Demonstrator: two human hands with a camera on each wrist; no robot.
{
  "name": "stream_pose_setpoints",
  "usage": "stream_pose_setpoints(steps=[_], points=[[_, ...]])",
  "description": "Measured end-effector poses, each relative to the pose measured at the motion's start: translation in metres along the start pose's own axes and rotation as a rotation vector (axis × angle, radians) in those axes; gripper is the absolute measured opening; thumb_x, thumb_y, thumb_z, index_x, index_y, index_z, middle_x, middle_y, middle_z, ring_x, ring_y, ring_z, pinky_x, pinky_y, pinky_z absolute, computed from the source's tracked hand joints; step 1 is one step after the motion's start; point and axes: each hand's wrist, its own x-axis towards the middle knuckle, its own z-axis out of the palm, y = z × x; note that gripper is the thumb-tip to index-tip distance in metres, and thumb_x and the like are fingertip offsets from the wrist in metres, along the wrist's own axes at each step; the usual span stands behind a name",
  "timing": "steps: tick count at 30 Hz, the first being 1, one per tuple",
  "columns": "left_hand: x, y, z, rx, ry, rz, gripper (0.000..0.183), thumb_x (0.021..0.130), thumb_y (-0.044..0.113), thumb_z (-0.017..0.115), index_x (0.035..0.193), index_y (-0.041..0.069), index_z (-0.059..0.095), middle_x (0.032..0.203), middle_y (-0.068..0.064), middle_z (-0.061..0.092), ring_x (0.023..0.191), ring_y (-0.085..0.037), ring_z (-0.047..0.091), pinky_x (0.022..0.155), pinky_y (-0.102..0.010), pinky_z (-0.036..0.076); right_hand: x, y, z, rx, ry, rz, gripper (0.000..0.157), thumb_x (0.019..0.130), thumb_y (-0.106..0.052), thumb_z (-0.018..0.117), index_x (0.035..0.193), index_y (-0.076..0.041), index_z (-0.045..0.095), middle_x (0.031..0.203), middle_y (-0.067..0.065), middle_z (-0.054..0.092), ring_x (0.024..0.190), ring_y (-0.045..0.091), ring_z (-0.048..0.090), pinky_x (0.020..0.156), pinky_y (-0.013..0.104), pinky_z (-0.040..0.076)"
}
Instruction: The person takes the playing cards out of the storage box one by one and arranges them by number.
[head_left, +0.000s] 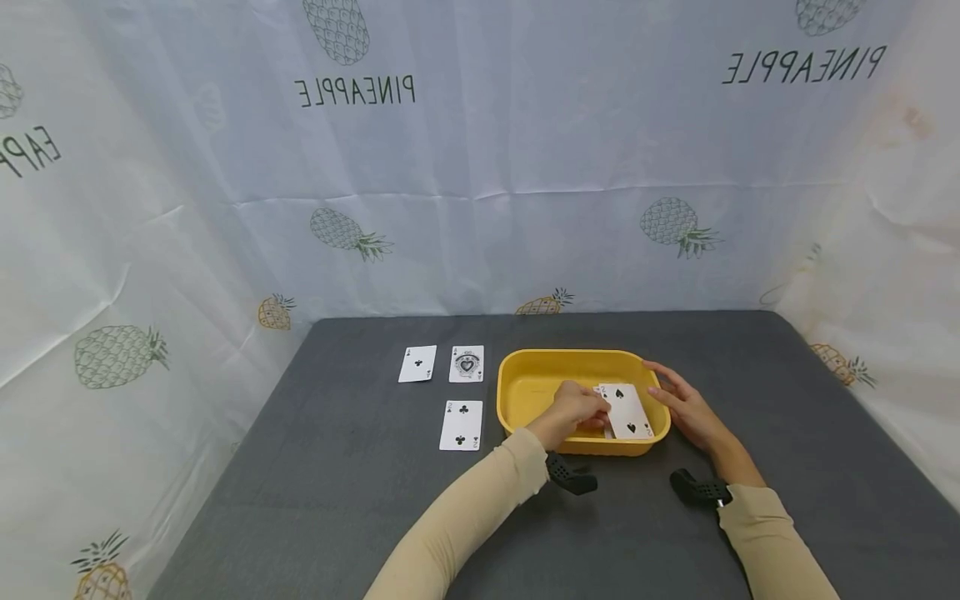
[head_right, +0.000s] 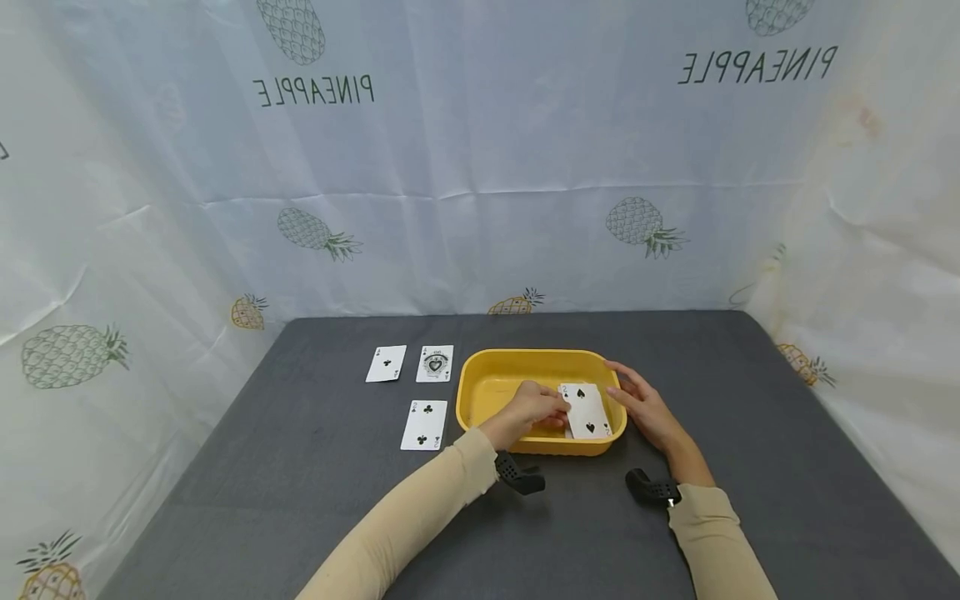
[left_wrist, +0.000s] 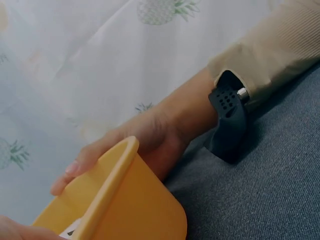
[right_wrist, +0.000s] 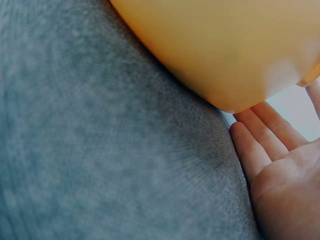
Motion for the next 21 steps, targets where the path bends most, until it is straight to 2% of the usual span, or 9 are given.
stream_pose_setpoints(steps=[7,15,21], points=[[-0.002,0.002,-0.005,-0.006,-0.007,0.026,0.012,0.085,0.009,0.072,0.092,0.0,0.072,0.074,-0.008,0.067,0.059,-0.013,0.059,0.073,-0.028,0.061,0.0,-0.002,0.001,-0.037,0.02,0.039,0.054,0.102,-0.028,0.048,0.151,-0.021,0.026,0.113,-0.026,0.049,0.1,-0.014,0.055,0.084,0.01,0.052],[-0.001,0.005,-0.02,-0.009,-0.046,0.081,0.015,0.087,0.01,0.069,0.097,-0.001,0.073,0.082,-0.009,0.071,0.065,-0.013,0.059,0.073,-0.025,0.061,-0.001,-0.002,-0.001,-0.012,-0.011,-0.017,0.051,0.102,-0.022,0.046,0.15,-0.022,0.027,0.114,-0.028,0.053,0.102,-0.012,0.058,0.083,0.011,0.053],[-0.004,0.005,-0.036,-0.015,-0.081,0.132,0.018,0.089,0.01,0.066,0.101,-0.003,0.072,0.087,-0.011,0.071,0.068,-0.011,0.061,0.084,-0.032,0.061,-0.002,-0.003,0.0,0.01,-0.017,-0.034,0.05,0.102,-0.02,0.046,0.149,-0.022,0.029,0.115,-0.027,0.054,0.102,-0.011,0.059,0.082,0.011,0.053]])
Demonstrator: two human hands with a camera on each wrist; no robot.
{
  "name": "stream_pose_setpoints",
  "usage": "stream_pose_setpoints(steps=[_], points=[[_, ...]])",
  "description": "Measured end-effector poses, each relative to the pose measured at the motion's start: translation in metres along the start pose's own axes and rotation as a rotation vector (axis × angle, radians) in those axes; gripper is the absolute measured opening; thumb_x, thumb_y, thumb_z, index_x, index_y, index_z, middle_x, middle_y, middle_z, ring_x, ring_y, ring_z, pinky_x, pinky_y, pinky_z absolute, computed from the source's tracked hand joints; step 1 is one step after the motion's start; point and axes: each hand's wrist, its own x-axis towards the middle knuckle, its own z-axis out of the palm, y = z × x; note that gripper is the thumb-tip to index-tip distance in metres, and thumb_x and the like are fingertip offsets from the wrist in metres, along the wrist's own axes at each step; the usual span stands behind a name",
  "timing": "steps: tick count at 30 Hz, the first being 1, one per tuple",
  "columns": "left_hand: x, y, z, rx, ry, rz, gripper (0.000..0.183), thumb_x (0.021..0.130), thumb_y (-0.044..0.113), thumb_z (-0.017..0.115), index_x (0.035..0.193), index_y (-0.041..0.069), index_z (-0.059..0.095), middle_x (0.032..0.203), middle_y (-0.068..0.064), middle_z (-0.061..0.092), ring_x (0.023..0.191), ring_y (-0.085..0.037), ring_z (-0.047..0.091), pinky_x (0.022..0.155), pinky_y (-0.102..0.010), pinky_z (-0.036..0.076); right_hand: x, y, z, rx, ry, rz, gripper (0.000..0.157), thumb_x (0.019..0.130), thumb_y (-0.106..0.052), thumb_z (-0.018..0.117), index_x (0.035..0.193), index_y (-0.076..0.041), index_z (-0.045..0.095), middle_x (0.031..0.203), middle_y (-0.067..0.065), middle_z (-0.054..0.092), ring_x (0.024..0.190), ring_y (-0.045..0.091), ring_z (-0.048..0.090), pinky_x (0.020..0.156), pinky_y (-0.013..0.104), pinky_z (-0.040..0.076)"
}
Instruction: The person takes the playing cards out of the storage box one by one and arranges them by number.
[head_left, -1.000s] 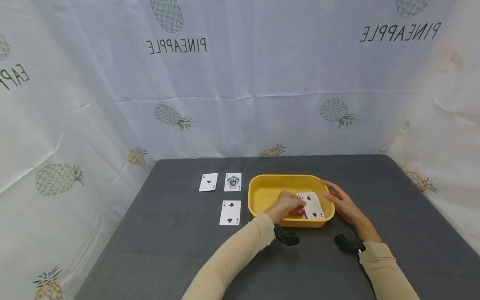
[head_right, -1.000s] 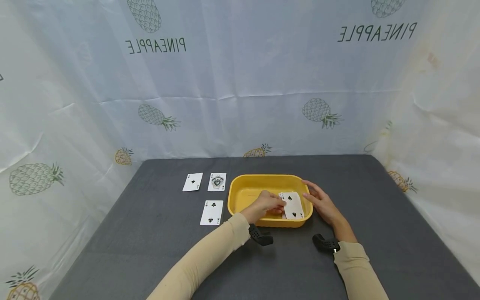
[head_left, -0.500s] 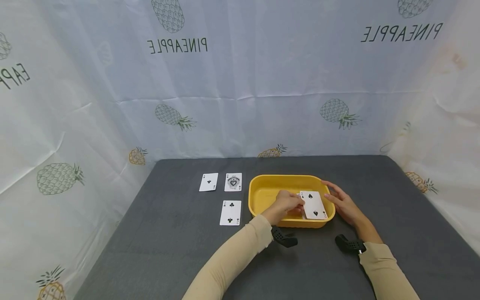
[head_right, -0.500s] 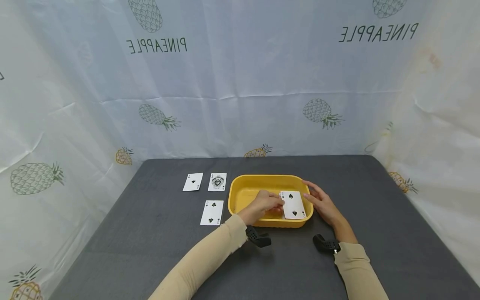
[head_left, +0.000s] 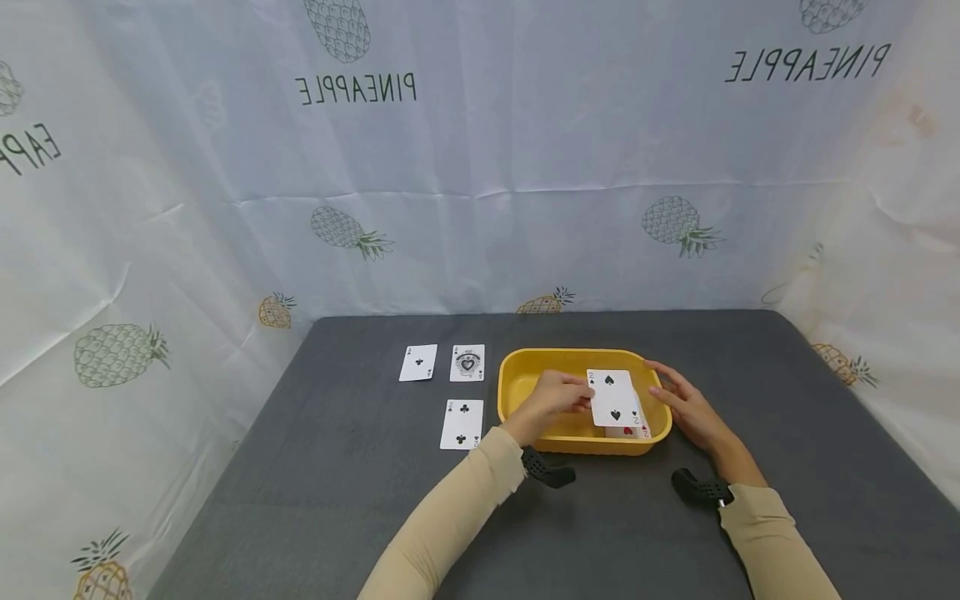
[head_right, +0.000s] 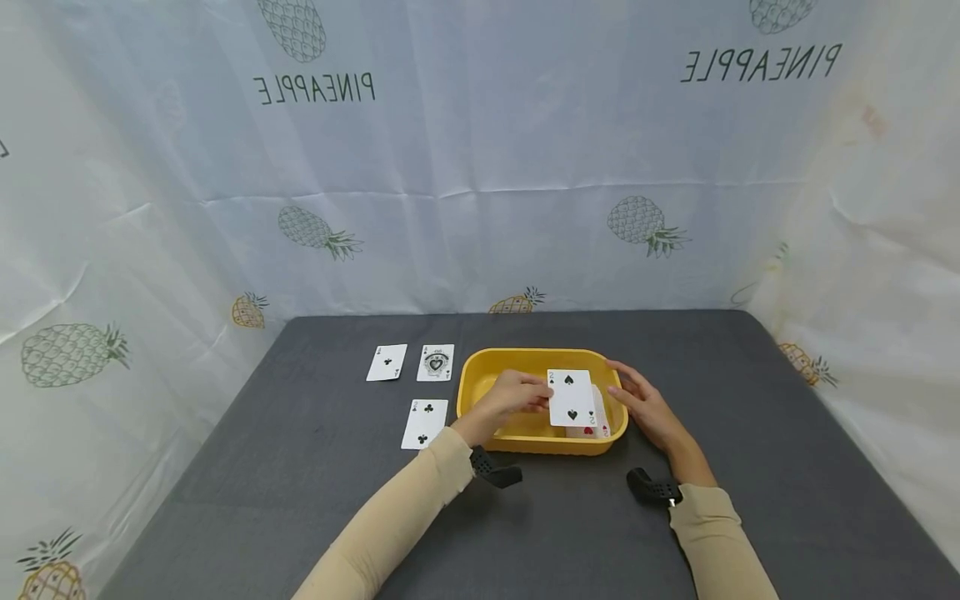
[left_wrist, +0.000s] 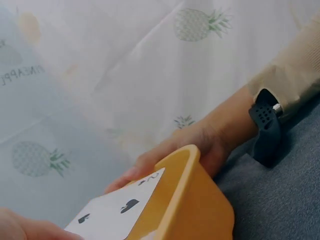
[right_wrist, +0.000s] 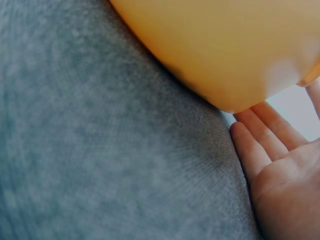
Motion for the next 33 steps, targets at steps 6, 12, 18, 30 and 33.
stream_pose_setpoints(steps=[6,12,18,30,33], points=[[-0.005,0.001,-0.02,0.007,-0.021,0.028,0.021,0.089,0.012,0.067,0.102,-0.003,0.071,0.088,-0.011,0.07,0.073,-0.014,0.064,0.093,-0.04,0.058,0.001,0.001,0.002,-0.034,0.025,0.035,0.05,0.102,-0.023,0.048,0.149,-0.023,0.029,0.116,-0.024,0.05,0.102,-0.012,0.057,0.083,0.01,0.052],[-0.006,0.005,-0.039,0.01,-0.028,0.049,0.026,0.089,0.008,0.066,0.109,-0.008,0.068,0.08,-0.006,0.067,0.064,-0.007,0.061,0.084,-0.033,0.061,0.002,0.003,0.001,-0.032,0.028,0.048,0.051,0.102,-0.023,0.047,0.149,-0.023,0.028,0.116,-0.025,0.049,0.102,-0.012,0.057,0.084,0.01,0.053],[-0.008,0.002,-0.06,0.026,0.0,0.08,0.027,0.089,0.007,0.065,0.111,-0.009,0.067,0.079,-0.005,0.066,0.062,-0.004,0.06,0.07,-0.022,0.061,0.001,0.002,0.001,-0.007,0.021,0.03,0.05,0.102,-0.021,0.047,0.148,-0.022,0.029,0.115,-0.026,0.053,0.101,-0.01,0.059,0.083,0.011,0.054],[-0.022,-0.006,-0.102,0.085,0.054,0.086,0.027,0.089,0.008,0.065,0.112,-0.007,0.067,0.087,-0.008,0.069,0.066,-0.003,0.061,0.071,-0.021,0.06,0.001,0.001,0.001,-0.023,0.022,0.048,0.053,0.102,-0.025,0.047,0.151,-0.021,0.026,0.116,-0.023,0.051,0.102,-0.01,0.058,0.084,0.011,0.053],[-0.027,-0.008,-0.113,0.108,0.064,0.102,0.029,0.09,0.009,0.064,0.114,-0.007,0.066,0.095,-0.014,0.071,0.067,-0.002,0.062,0.074,-0.023,0.06,0.001,0.0,0.002,-0.017,0.019,0.045,0.053,0.102,-0.024,0.047,0.151,-0.02,0.026,0.116,-0.024,0.052,0.102,-0.01,0.058,0.084,0.011,0.053]])
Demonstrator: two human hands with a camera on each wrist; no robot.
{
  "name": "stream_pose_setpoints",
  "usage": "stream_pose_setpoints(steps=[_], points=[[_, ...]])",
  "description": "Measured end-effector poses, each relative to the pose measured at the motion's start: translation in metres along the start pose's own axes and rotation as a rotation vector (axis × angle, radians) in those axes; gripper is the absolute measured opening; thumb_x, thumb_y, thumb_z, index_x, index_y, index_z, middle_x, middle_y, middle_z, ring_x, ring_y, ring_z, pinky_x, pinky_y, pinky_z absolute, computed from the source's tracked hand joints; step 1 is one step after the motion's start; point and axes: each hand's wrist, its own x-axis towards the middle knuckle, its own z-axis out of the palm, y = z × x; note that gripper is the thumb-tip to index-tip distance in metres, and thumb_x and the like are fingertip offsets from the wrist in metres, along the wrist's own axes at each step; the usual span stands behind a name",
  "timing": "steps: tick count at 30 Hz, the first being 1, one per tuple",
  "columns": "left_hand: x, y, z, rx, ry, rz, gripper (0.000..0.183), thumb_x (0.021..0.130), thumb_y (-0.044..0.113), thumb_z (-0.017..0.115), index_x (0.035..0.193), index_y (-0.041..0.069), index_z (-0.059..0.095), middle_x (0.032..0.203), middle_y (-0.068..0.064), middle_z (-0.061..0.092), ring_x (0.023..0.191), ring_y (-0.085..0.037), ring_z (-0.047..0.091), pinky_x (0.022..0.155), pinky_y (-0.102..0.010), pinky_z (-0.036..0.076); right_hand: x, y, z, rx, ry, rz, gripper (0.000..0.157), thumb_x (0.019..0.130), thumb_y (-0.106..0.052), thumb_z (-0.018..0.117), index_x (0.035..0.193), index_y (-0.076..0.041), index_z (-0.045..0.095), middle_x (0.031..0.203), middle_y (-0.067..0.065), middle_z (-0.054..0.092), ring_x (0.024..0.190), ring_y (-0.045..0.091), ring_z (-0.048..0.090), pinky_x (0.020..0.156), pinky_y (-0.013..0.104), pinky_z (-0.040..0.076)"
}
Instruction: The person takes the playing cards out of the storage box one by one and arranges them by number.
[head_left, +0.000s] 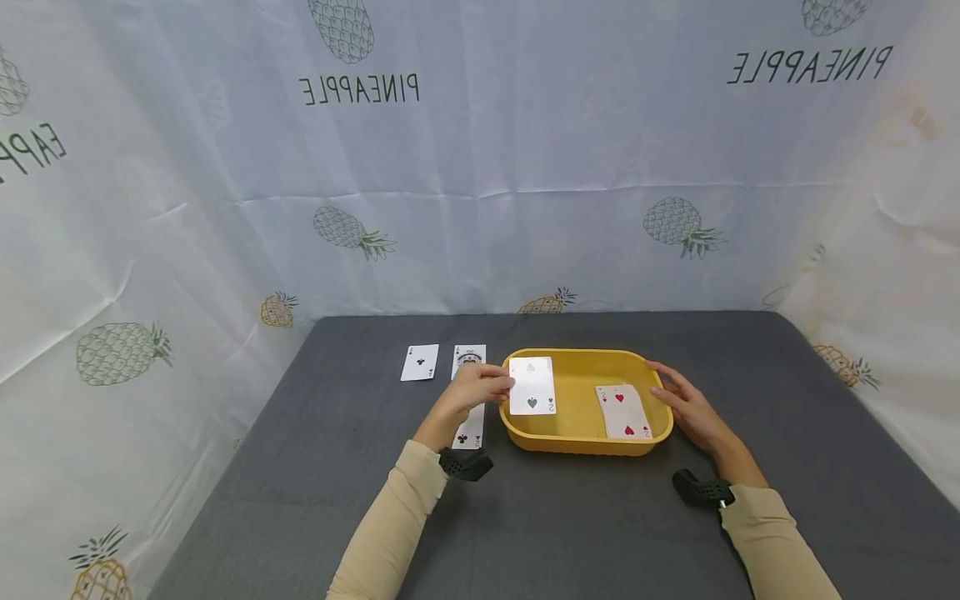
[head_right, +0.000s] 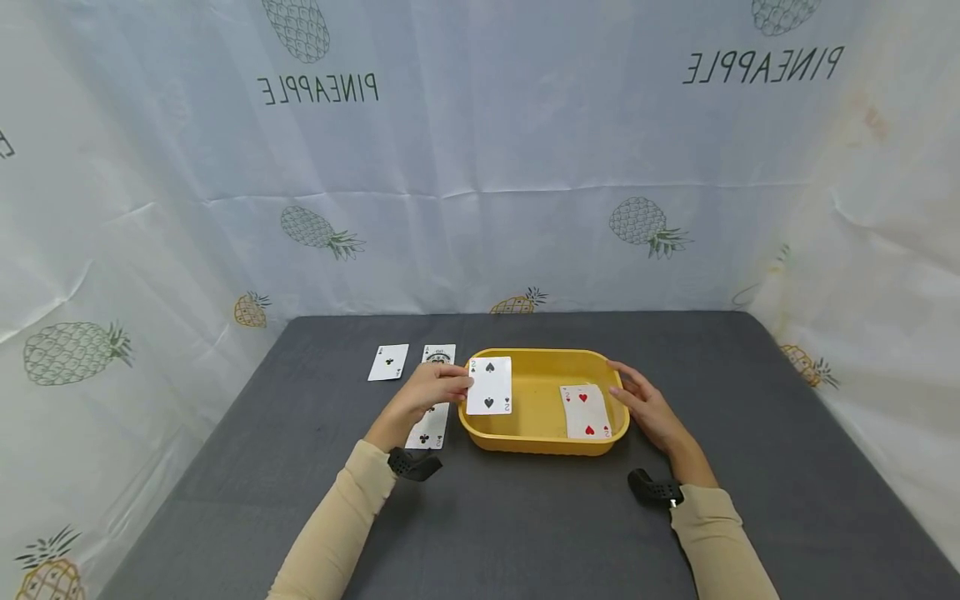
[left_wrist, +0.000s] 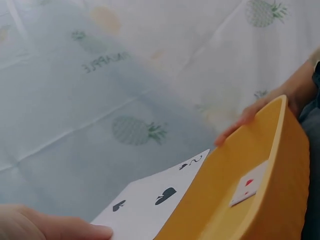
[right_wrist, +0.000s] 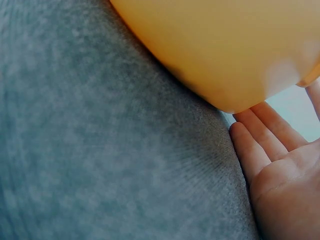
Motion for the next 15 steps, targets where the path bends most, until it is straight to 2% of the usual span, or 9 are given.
stream_pose_setpoints(steps=[5,11,15], points=[[-0.004,-0.005,-0.018,0.013,0.034,-0.002,0.031,0.09,0.008,0.064,0.116,-0.008,0.065,0.102,-0.02,0.071,0.067,-0.002,0.063,0.08,-0.029,0.061,0.0,0.0,0.0,0.003,0.004,0.003,0.053,0.102,-0.024,0.047,0.151,-0.019,0.026,0.115,-0.024,0.052,0.101,-0.01,0.058,0.084,0.011,0.053],[-0.006,-0.018,-0.039,0.054,0.084,-0.021,0.032,0.089,0.006,0.064,0.116,-0.011,0.064,0.098,-0.018,0.073,0.067,-0.003,0.063,0.077,-0.028,0.062,0.0,0.001,0.0,-0.01,0.004,0.014,0.054,0.102,-0.025,0.047,0.151,-0.02,0.025,0.115,-0.024,0.051,0.101,-0.01,0.058,0.084,0.011,0.054],[-0.007,-0.028,-0.054,0.085,0.092,-0.02,0.033,0.089,0.007,0.064,0.116,-0.012,0.063,0.099,-0.018,0.072,0.067,-0.002,0.063,0.076,-0.027,0.061,0.0,0.0,0.0,0.013,-0.003,0.005,0.052,0.102,-0.023,0.047,0.151,-0.021,0.026,0.115,-0.024,0.053,0.101,-0.009,0.059,0.083,0.012,0.054]])
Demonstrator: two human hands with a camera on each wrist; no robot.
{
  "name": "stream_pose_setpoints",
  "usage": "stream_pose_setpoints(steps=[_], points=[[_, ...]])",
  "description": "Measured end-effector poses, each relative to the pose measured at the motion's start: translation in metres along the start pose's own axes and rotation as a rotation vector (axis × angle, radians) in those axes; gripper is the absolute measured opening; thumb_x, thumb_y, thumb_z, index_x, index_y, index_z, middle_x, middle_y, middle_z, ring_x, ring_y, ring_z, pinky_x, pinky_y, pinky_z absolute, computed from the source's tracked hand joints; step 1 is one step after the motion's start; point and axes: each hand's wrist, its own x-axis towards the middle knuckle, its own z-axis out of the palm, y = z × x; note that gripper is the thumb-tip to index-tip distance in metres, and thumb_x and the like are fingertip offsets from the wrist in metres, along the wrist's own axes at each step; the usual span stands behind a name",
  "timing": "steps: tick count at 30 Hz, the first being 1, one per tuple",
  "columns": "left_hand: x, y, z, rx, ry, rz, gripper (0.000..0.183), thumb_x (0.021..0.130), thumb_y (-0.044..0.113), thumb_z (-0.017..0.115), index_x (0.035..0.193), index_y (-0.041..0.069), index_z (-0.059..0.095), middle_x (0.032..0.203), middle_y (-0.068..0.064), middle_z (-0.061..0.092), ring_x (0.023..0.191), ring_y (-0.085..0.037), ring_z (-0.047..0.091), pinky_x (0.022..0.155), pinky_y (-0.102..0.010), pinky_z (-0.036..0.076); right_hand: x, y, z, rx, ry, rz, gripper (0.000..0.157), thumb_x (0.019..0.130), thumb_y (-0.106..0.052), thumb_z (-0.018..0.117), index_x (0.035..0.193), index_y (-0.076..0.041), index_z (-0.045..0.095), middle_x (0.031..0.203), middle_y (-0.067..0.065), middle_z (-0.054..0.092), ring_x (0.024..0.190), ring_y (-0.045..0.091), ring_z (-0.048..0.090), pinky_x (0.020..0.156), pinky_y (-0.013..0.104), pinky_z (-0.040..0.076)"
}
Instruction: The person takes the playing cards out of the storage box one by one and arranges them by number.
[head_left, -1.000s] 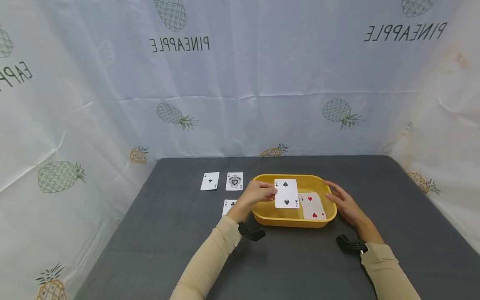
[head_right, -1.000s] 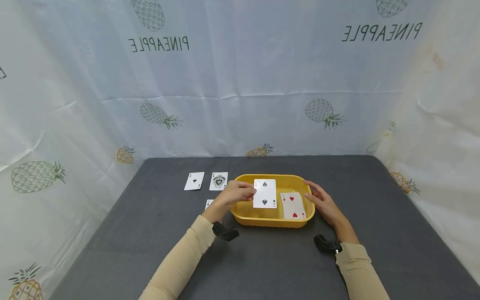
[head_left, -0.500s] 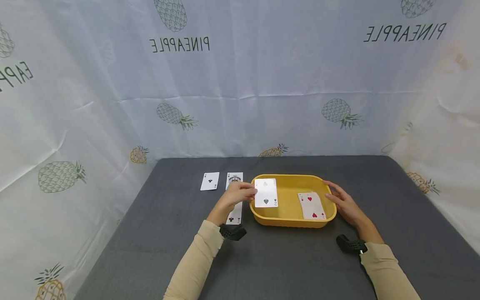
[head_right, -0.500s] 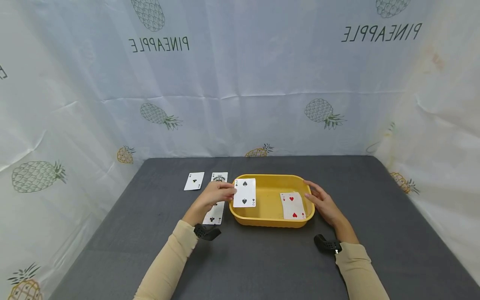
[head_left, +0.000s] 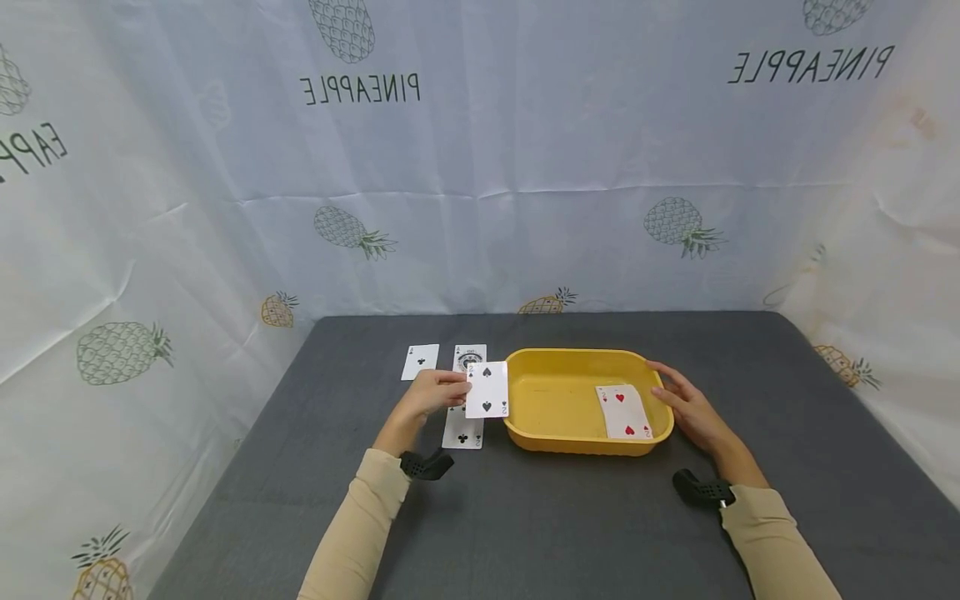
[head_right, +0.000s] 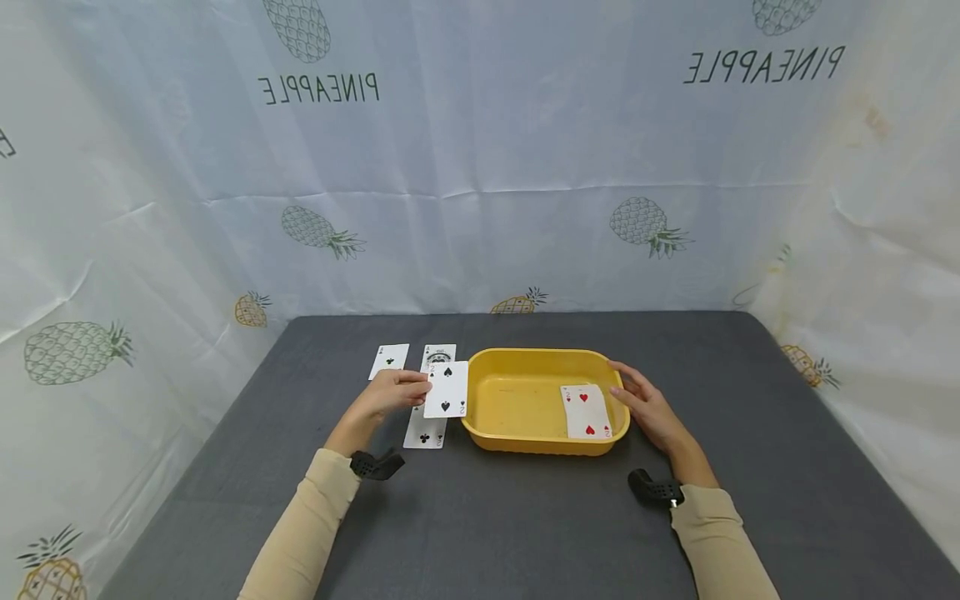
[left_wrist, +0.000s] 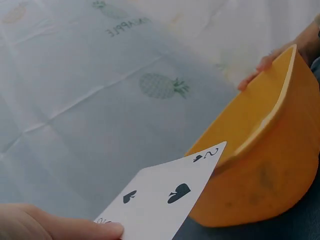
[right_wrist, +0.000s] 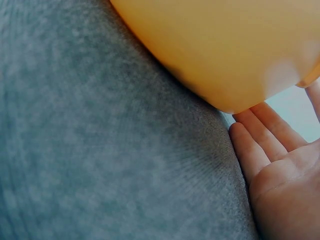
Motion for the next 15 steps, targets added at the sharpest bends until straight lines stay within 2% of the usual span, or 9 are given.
stream_pose_setpoints(steps=[6,10,15], points=[[0.0,-0.017,-0.025,0.048,-0.003,-0.005,0.034,0.09,0.008,0.063,0.116,-0.014,0.062,0.097,-0.016,0.072,0.067,0.0,0.061,0.074,-0.023,0.06,0.0,0.0,0.0,0.017,-0.012,-0.007,0.052,0.102,-0.023,0.047,0.15,-0.022,0.027,0.116,-0.025,0.052,0.102,-0.01,0.059,0.083,0.011,0.054],[-0.002,-0.025,-0.039,0.035,0.017,-0.033,0.036,0.089,0.007,0.064,0.117,-0.014,0.061,0.089,-0.005,0.071,0.065,0.001,0.061,0.068,-0.016,0.057,-0.001,0.0,0.0,-0.001,-0.007,-0.002,0.053,0.102,-0.024,0.047,0.151,-0.022,0.026,0.117,-0.025,0.05,0.102,-0.011,0.057,0.084,0.011,0.053],[-0.005,-0.036,-0.054,0.036,0.033,-0.071,0.036,0.089,0.006,0.065,0.117,-0.015,0.061,0.077,0.004,0.067,0.063,0.002,0.059,0.064,-0.014,0.055,0.0,0.0,0.0,-0.024,0.003,0.008,0.054,0.102,-0.026,0.047,0.151,-0.022,0.025,0.116,-0.026,0.048,0.102,-0.013,0.056,0.084,0.01,0.053]])
